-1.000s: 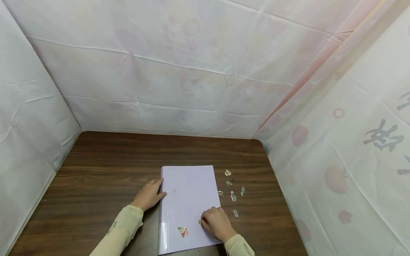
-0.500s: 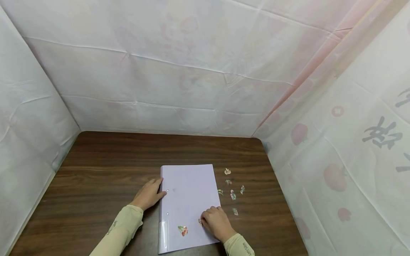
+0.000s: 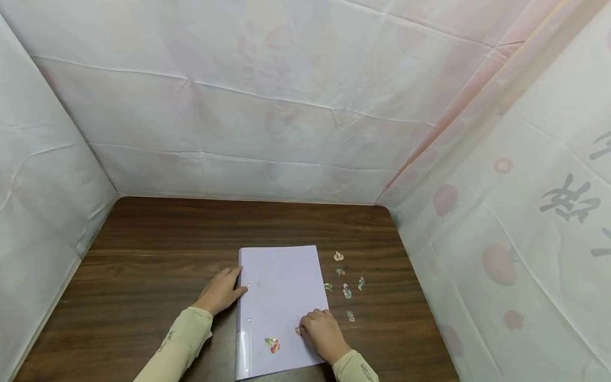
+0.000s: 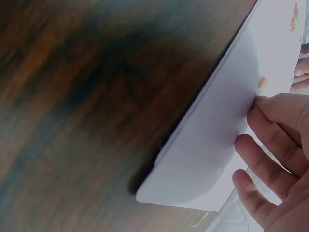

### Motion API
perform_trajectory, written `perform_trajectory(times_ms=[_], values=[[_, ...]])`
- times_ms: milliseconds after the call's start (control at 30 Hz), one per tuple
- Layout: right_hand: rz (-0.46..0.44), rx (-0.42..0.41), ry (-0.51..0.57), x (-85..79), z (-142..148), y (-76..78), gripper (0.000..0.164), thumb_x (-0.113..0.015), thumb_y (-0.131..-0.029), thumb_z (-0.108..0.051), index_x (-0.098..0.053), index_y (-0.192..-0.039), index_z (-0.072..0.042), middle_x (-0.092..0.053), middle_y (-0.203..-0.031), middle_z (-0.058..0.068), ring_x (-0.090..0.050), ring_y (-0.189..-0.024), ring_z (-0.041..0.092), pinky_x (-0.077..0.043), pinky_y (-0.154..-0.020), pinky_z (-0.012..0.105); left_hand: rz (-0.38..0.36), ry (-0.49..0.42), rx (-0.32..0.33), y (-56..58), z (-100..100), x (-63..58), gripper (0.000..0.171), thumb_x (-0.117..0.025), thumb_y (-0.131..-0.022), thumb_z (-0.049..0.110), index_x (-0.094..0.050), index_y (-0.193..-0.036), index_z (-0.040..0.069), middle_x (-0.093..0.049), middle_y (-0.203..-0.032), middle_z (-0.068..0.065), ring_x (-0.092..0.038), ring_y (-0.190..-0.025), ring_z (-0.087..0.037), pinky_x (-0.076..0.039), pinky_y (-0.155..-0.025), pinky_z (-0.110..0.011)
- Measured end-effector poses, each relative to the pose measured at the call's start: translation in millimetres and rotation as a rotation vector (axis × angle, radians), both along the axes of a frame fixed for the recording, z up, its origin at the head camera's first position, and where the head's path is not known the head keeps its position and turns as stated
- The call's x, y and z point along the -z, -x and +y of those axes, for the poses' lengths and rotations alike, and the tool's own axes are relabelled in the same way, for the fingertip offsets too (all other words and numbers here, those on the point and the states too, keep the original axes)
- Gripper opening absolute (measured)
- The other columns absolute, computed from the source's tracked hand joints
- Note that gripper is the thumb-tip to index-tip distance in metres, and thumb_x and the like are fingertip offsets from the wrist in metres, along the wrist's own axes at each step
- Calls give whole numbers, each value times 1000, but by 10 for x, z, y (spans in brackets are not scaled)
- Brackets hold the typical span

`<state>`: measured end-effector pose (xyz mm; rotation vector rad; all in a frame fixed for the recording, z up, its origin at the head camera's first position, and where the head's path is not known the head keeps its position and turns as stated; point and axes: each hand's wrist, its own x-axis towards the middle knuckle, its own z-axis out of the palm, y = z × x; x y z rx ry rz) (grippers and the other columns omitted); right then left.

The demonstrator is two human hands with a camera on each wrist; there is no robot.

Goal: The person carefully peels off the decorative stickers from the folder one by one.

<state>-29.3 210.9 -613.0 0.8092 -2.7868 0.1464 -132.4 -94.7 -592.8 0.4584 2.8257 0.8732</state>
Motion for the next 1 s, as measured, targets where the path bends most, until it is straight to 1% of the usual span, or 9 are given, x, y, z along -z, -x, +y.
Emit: perform_trajectory(times_ms=[200, 300, 467, 567, 667, 767, 900, 1000], values=[[6, 40, -19, 35, -24, 40, 18, -80, -77, -16, -64, -70, -17, -58, -64, -8, -50, -61, 11, -41, -55, 27, 2, -1, 2, -7, -4, 3, 63, -75, -92, 22, -49, -140, -10, -50, -137, -34, -48, -127, -50, -40, -102, -60], [-3, 59, -61, 33, -40, 58, 23, -80, -78, -23, -60, -70, -16, -55, -63, -6, -48, -60, 13, -41, -55, 27, 6, -5, 0, -5, -1, 3, 63, -75, -91, 22, -49, -140, -10, -50, -137, -34, -48, -126, -49, -41, -102, -60], [-61, 90, -148, 22, -82, 82, 33, -78, -80, -36, -54, -70, -17, -51, -62, -4, -45, -60, 15, -39, -57, 30, 19, -10, 0, -6, -5, 8, 62, -75, -91, 22, -51, -139, -9, -52, -135, -33, -50, -124, -49, -42, -100, -60], [-40, 90, -172, 48, -89, 87, 34, -78, -78, -38, -53, -70, -17, -52, -62, -3, -46, -61, 16, -39, -58, 30, 24, -12, 0, -7, -5, 12, 62, -75, -91, 22, -51, -139, -9, -52, -135, -33, -51, -124, -48, -42, -100, -59], [12, 75, -174, 81, -83, 85, 35, -78, -76, -38, -52, -70, -17, -51, -61, -3, -46, -60, 16, -38, -57, 31, 27, -17, -1, -10, -2, 9, 62, -76, -91, 22, -51, -139, -9, -52, -134, -33, -51, -123, -48, -43, -100, -59], [36, 65, -177, 105, -74, 85, 34, -77, -76, -37, -51, -70, -16, -50, -61, -3, -45, -60, 16, -37, -57, 31, 36, -16, -1, -15, 1, 0, 61, -76, -90, 22, -52, -138, -9, -54, -133, -32, -52, -122, -48, -43, -99, -59], [23, 57, -164, 112, -57, 87, 33, -75, -77, -35, -50, -70, -16, -48, -60, -3, -42, -60, 16, -38, -58, 31, 43, -10, 4, -20, 1, -5, 60, -76, -90, 21, -53, -137, -9, -55, -132, -31, -53, -121, -47, -44, -99, -58], [-7, 57, -127, 96, -37, 83, 30, -74, -77, -32, -49, -70, -16, -46, -60, -4, -41, -60, 16, -39, -60, 32, 38, -10, 4, -22, 2, -3, 59, -76, -91, 21, -53, -137, -8, -55, -132, -31, -53, -121, -47, -44, -99, -58]])
